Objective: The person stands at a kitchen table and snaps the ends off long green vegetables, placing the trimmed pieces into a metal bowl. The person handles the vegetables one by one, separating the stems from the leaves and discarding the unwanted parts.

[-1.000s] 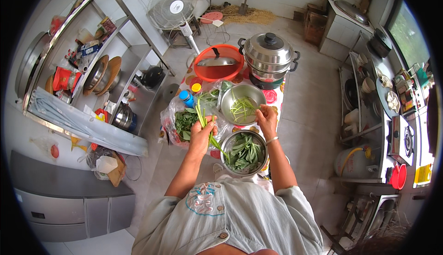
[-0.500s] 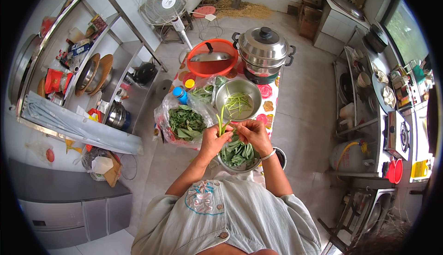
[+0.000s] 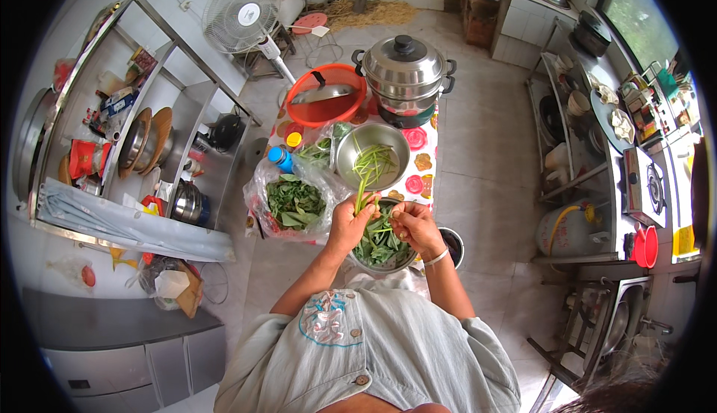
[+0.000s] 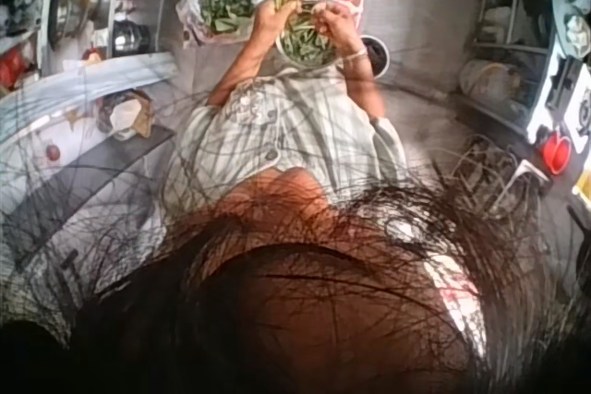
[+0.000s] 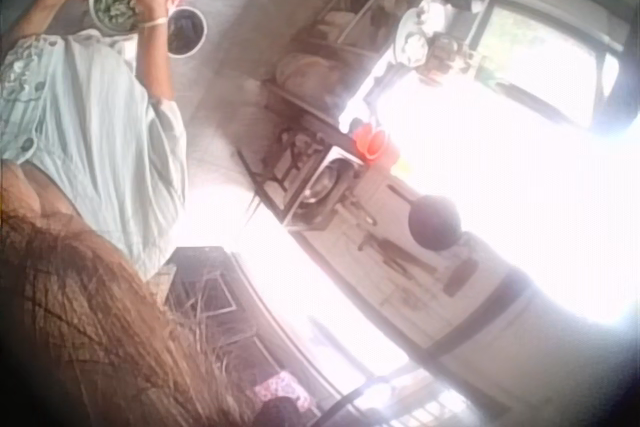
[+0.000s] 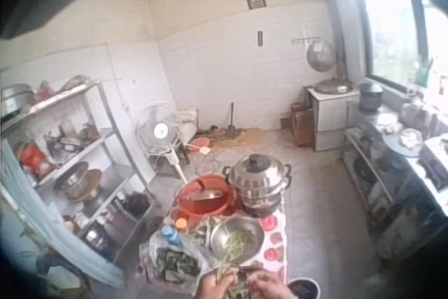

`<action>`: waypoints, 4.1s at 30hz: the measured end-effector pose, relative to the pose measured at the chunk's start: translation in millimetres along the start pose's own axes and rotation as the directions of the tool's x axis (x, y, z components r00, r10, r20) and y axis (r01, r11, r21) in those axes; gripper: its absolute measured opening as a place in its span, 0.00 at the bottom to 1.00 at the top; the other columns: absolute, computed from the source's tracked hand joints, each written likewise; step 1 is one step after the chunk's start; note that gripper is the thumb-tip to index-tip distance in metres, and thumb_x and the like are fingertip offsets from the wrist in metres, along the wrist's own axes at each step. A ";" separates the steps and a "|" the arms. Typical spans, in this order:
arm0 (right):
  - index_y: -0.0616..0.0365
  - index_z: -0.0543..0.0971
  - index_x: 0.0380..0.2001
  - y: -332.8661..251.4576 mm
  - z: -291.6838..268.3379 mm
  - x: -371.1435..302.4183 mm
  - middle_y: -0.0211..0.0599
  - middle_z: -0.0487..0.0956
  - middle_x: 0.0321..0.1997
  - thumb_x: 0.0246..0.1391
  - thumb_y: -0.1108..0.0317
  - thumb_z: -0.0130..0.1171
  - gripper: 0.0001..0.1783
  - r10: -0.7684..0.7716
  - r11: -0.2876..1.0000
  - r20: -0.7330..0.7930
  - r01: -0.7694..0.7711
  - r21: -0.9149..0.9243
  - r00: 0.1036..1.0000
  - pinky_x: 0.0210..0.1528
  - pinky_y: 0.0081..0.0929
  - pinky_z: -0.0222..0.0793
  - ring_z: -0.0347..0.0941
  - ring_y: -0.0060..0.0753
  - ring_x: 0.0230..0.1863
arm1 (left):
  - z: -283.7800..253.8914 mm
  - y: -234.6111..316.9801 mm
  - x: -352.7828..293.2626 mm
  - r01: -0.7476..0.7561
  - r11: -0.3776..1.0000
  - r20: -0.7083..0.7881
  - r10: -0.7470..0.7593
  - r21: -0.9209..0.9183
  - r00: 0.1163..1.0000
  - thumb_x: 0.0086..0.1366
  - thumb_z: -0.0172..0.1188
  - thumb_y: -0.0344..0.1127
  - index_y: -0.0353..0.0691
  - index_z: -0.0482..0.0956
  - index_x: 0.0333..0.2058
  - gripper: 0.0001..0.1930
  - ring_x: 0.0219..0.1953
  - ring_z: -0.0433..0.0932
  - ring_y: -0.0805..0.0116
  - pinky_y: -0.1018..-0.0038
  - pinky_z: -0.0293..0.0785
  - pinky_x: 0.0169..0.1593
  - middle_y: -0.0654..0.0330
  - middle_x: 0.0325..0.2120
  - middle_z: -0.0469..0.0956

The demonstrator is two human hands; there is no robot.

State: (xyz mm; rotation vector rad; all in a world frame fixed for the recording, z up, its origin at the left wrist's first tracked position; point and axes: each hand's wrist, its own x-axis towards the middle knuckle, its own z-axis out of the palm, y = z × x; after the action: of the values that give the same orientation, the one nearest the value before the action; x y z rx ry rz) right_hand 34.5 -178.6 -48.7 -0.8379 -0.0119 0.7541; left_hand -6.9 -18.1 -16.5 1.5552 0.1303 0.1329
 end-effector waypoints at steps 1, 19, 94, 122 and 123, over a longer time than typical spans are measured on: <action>0.58 0.73 0.24 -1.0 -1.3 -2.3 0.29 0.71 0.18 0.52 0.71 0.53 0.05 -0.003 1.000 0.001 0.003 -0.004 1.000 0.12 0.10 0.51 0.59 0.13 0.13 | -4.0 -4.8 1.4 -0.010 1.000 0.000 0.010 0.014 1.000 0.61 0.50 0.28 0.31 0.73 0.39 0.09 0.29 0.73 0.78 0.81 0.71 0.34 0.63 0.28 0.75; 0.56 0.71 0.23 -5.0 -141.1 -94.0 0.29 0.68 0.18 0.53 0.70 0.51 0.06 -0.159 0.978 -0.438 0.201 0.050 0.885 0.11 0.11 0.52 0.57 0.13 0.13 | -62.7 -12.3 13.6 0.058 0.876 -0.319 -0.235 -0.479 0.918 0.60 0.50 0.26 0.40 0.70 0.34 0.04 0.22 0.62 0.81 0.85 0.61 0.22 0.62 0.29 0.72; 0.58 0.67 0.18 55.8 -133.9 -88.8 0.27 0.68 0.13 0.52 0.69 0.55 0.12 -0.228 0.959 -0.553 0.087 -0.268 0.802 0.13 0.14 0.53 0.59 0.15 0.11 | -58.8 -76.1 84.8 0.395 0.876 -0.116 -0.439 -0.279 0.891 0.60 0.55 0.41 0.37 0.66 0.45 0.18 0.15 0.57 0.84 0.88 0.53 0.16 0.62 0.27 0.71; 0.65 0.76 0.31 -9.3 13.2 -31.1 0.30 0.76 0.20 0.52 0.71 0.56 0.07 -0.180 0.968 -0.014 0.174 -0.182 0.984 0.15 0.10 0.53 0.60 0.11 0.15 | 25.2 4.4 -3.3 0.119 0.990 0.383 -0.139 0.076 0.913 0.68 0.42 0.44 0.41 0.67 0.53 0.20 0.18 0.58 0.86 0.88 0.56 0.21 0.72 0.24 0.69; 0.65 0.76 0.31 -9.0 12.0 -31.4 0.30 0.76 0.20 0.52 0.71 0.56 0.07 -0.170 0.972 -0.003 0.167 -0.164 0.986 0.15 0.10 0.53 0.60 0.11 0.15 | 26.2 4.7 -4.1 0.131 0.989 0.389 -0.147 0.066 0.909 0.68 0.41 0.45 0.42 0.66 0.54 0.20 0.19 0.58 0.86 0.87 0.56 0.21 0.71 0.24 0.69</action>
State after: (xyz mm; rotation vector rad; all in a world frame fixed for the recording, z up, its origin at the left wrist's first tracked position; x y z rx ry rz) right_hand 13.0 -193.6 -25.8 -0.9862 -0.1296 0.5914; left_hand -6.6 -44.6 -11.6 1.5755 -0.0751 -0.2981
